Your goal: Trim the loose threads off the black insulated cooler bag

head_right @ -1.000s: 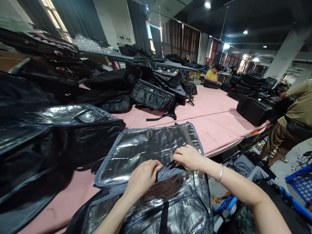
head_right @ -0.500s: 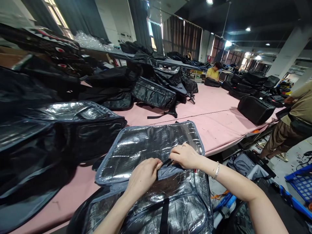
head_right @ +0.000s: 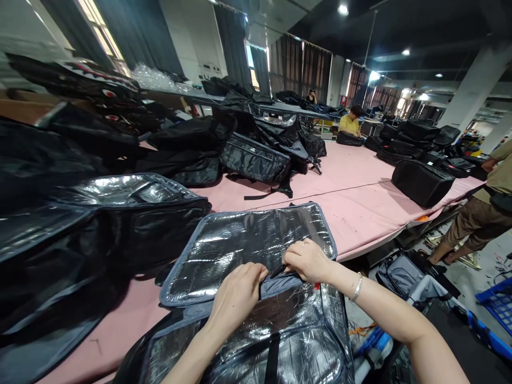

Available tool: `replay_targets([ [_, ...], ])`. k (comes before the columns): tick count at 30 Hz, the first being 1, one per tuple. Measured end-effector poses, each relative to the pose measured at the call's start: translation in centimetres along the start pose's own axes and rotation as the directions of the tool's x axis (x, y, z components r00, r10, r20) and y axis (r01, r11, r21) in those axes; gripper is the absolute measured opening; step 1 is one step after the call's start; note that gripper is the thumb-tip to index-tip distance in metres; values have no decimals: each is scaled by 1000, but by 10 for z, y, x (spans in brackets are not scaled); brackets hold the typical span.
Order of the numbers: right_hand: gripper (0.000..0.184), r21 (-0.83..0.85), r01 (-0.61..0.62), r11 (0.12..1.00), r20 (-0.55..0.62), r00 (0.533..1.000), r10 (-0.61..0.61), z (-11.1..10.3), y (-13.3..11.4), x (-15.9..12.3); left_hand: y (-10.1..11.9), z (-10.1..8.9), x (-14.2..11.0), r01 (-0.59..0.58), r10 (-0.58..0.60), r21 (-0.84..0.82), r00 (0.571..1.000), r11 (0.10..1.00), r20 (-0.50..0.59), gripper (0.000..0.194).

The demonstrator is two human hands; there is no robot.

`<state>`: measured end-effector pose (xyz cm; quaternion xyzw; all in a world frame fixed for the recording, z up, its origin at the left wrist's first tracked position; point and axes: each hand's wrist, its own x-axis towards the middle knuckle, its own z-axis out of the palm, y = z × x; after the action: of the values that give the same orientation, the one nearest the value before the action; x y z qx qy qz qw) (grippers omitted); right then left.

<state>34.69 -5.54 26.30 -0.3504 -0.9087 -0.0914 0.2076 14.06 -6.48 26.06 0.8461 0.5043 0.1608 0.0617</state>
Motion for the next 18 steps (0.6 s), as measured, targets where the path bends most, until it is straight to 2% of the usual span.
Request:
replay_targets([
  [3, 16, 221, -178, 959, -42, 980, 192, -10, -4, -3, -9, -5, 0, -47, 43, -36, 994, 998, -104, 25],
  [5, 25, 312, -216, 925, -28, 971, 236, -14, -8, -3, -15, -7, 0, -71, 55, -75, 980, 995, -189, 24],
  [7, 26, 333, -236, 913, 15, 969, 245, -15, -13, -1, -18, -8, -2, -96, 61, -124, 964, 988, -260, 23],
  [9, 28, 338, -272, 901, 52, 961, 271, -10, -19, 0, -16, -6, -6, -104, 54, -151, 951, 983, -306, 22],
  [12, 29, 386, -309, 869, 57, 949, 312, 3, -24, -3, -9, 2, -16, -46, 0, -120, 934, 992, -356, 19],
  [15, 30, 424, -404, 810, 163, 914, 370, 18, -17, -10, -2, 16, -24, 21, -52, -75, 900, 997, -432, 10],
  [16, 30, 415, -446, 793, 198, 895, 399, 23, -12, -12, 0, 22, -27, 24, -50, -62, 888, 998, -458, 9],
  [18, 30, 398, -489, 776, 257, 871, 418, 32, -3, -18, 3, 34, -30, 8, -50, -76, 826, 997, -562, 11],
])
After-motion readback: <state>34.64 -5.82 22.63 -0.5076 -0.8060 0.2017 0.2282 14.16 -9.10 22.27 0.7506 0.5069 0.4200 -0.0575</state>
